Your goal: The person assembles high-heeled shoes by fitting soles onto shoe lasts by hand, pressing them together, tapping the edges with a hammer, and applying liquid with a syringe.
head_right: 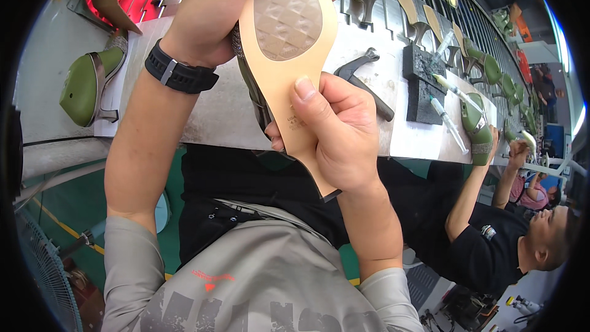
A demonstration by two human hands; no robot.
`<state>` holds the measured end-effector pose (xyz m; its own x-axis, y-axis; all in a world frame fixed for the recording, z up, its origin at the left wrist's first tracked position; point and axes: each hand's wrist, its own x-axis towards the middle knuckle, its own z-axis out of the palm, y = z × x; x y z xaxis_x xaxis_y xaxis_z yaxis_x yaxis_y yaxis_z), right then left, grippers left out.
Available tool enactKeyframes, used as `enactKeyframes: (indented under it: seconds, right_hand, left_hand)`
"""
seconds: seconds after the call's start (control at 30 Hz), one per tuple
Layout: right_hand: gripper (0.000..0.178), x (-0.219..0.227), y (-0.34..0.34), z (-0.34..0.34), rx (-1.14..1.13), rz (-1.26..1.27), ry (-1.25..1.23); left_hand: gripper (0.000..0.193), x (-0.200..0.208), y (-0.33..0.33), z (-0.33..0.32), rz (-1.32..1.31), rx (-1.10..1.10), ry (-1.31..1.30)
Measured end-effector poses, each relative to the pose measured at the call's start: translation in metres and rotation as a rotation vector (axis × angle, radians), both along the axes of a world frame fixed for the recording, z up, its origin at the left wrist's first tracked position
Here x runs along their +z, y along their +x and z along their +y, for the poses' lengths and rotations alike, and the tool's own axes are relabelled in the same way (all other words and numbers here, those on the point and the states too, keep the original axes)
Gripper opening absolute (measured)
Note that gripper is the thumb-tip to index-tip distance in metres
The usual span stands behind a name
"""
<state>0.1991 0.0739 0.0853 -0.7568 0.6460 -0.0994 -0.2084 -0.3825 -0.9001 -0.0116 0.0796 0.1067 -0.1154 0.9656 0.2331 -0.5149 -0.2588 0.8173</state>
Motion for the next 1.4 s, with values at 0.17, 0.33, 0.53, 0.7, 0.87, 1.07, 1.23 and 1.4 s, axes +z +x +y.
enactKeyframes:
  seconds: [0.17,0.33,0.53,0.7,0.87,1.07,1.23,1.4]
  right_hand:
    - [0.032,0.002,-0.008,-0.006,-0.041,-0.047,-0.005]
    - [0.033,0.006,-0.009,0.002,-0.058,-0.225,0.325]
    - [0.047,0.040,-0.012,0.054,-0.355,-0.047,0.619]
    - [0.055,0.045,0.045,0.103,0.006,-0.262,0.476]
    - [0.049,-0.036,0.096,0.053,-0.278,-0.032,-0.007]
    - [0.040,-0.069,0.069,-0.038,0.007,-0.257,-0.104]
    - [0.064,-0.006,0.036,-0.011,0.051,-0.190,0.377]
    - [0.073,0.025,-0.004,0.001,0.245,-0.005,0.172]
  left_hand:
    - [0.029,0.001,-0.002,-0.001,0.025,-0.002,0.028]
    - [0.029,0.005,0.002,-0.001,-0.050,0.005,-0.060]
    - [0.033,0.007,0.026,0.001,-0.143,-0.341,0.032]
    - [0.066,-0.042,0.020,-0.014,0.097,0.094,-0.140]
    - [0.074,-0.124,0.007,-0.082,-0.239,0.172,-0.342]
    - [0.082,-0.086,-0.010,-0.043,0.370,0.572,-0.103]
    - [0.090,-0.071,-0.007,-0.038,0.667,0.311,0.069]
    - [0.090,-0.073,-0.006,-0.040,0.656,0.283,0.059]
